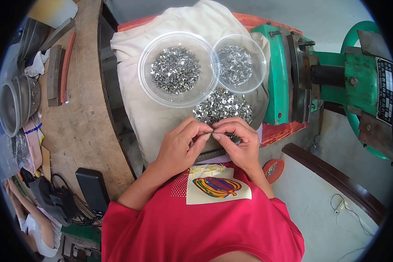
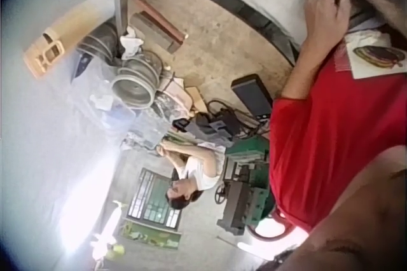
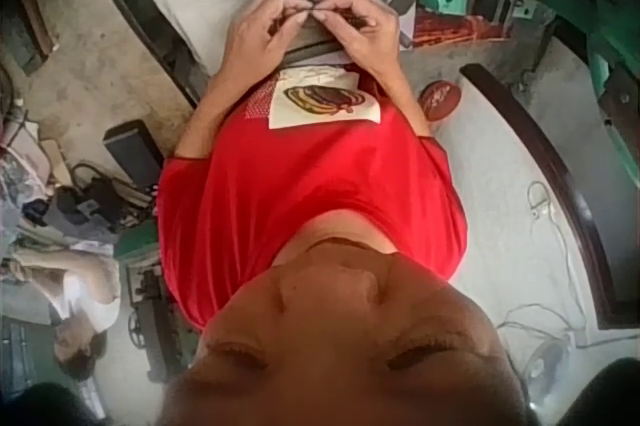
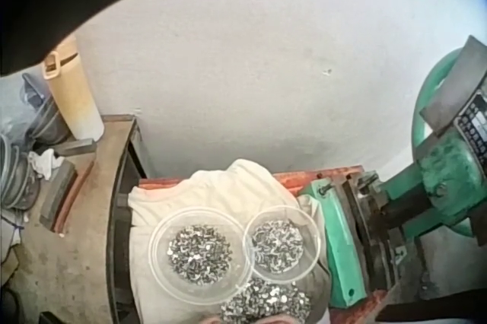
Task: The person loads small metal fasteners into slots along a metal bar by hand, then positions the bar inside a press machine to stamp them.
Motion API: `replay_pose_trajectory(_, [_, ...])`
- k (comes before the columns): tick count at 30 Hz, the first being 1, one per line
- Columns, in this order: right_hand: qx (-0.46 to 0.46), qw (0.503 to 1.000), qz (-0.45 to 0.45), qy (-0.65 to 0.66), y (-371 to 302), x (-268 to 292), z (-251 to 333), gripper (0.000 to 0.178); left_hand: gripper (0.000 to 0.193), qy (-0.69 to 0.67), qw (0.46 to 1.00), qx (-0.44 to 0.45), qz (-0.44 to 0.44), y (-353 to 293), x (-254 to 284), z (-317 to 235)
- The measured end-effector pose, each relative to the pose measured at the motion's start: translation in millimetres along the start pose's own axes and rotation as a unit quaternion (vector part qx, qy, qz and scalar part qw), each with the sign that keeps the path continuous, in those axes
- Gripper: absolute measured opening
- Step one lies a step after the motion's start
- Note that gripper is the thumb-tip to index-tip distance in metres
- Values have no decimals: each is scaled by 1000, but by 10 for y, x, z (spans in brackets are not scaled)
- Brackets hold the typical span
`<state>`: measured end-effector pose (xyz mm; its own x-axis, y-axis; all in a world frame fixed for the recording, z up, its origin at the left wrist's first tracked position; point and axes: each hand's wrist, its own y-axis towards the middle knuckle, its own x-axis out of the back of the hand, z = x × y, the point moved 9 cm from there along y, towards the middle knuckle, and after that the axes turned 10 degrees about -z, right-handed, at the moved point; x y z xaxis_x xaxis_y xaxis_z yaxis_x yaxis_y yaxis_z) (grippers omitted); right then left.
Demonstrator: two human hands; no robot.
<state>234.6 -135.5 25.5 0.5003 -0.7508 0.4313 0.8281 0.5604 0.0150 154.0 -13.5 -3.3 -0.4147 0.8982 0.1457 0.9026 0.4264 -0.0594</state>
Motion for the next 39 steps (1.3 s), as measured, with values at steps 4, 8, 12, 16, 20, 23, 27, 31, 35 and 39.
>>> replay_pose_trajectory(4, [-14, 1000, 3, 0, 3, -4, -31, 9, 14, -36, 999, 21, 19, 20, -26, -14])
replay_pose_trajectory(8, [-10, 1000, 21, 11, 18, -65, 14, 7, 14, -25, 999, 13, 16, -28, 10, 27])
replay_pose_trajectory(12, [-3, 999, -33, -12, 12, 42, 20, 3, 8, 22, 998, -54, -17, -46, 4, 26])
replay_pose_trajectory(16, [8, 999, -38, 4, 14, 153, 8, 5, 11, 106, 992, -72, -4, -75, -53, 84])
replay_pose_trajectory(20, [87, 994, 33, -60, 128, -115, 409, 2, 19, 148, 984, -100, 7, -80, -135, 90])
replay_pose_trajectory(23, [169, 978, 99, -68, 197, -514, 827, 7, 24, 78, 996, -37, -37, -126, -134, 324])
replay_pose_trajectory(27, [289, 933, 196, -83, 149, -1093, 1185, 15, 38, -94, 978, -166, -88, -149, -205, 355])
replay_pose_trajectory(31, [360, 892, 274, -20, 10, -1711, 1503, 19, 40, 331, 919, -213, -42, -225, -333, 221])
replay_pose_trajectory(35, [364, 879, 308, -12, -74, -2239, 1481, 21, 35, 235, 964, -126, -5, -102, -343, 236])
replay_pose_trajectory(39, [383, 887, 259, -15, -5, -2191, 1477, 29, 39, 249, 957, -141, -43, -118, -327, 259])
